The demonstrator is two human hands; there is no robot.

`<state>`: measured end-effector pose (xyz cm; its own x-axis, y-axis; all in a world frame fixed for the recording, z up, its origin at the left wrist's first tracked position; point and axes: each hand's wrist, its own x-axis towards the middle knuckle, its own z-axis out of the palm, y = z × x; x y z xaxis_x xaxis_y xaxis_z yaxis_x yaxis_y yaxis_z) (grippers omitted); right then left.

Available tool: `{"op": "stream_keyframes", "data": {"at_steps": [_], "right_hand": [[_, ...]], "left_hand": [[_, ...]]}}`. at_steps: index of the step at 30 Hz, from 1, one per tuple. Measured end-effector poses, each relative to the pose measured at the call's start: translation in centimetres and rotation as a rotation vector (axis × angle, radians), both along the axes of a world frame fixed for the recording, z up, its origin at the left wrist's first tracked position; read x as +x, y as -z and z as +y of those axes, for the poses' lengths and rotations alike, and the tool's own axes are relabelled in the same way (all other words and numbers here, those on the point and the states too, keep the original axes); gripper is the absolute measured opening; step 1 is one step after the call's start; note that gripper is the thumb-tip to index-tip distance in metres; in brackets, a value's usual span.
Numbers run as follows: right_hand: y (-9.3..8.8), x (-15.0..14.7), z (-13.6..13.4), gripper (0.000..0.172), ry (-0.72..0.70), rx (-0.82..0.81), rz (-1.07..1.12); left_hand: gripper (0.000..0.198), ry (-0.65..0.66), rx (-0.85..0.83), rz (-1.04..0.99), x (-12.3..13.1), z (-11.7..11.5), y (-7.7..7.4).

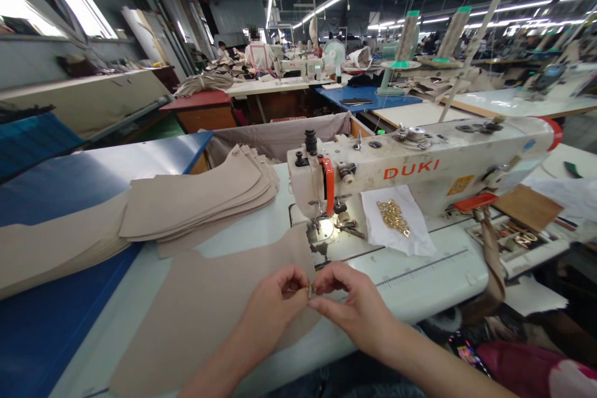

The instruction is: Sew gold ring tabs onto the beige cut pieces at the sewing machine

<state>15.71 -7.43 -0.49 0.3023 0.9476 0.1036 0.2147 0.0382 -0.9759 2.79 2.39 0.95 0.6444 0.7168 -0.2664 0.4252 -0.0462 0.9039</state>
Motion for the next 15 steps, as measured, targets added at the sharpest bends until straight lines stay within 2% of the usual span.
{"op": "stream_keyframes", "data": {"at_steps": [2,4,10,15], "right_hand": [[0.3,0.2,0.1,0.005,-0.02,0.025,-0.007],[0.6,0.2,0.1,0.007,-0.016,0.038,-0.015],[1.1,0.0,0.5,0.005,0.103,-0.041,0.129],[1.1,-0.2,0.6,0.007,0.162,-0.038,0.097]], "left_hand": [[0.011,-0.002,0.023,0.006,-0.1,-0.1,0.0],[0.012,-0.011,0.024,-0.001,-0.1,-0.1,-0.2],[0.018,-0.077,-0.06,-0.144,0.1,-0.2,-0.3],[0.018,-0.08,-0.139,-0.206,0.1,0.0,0.2]]}}
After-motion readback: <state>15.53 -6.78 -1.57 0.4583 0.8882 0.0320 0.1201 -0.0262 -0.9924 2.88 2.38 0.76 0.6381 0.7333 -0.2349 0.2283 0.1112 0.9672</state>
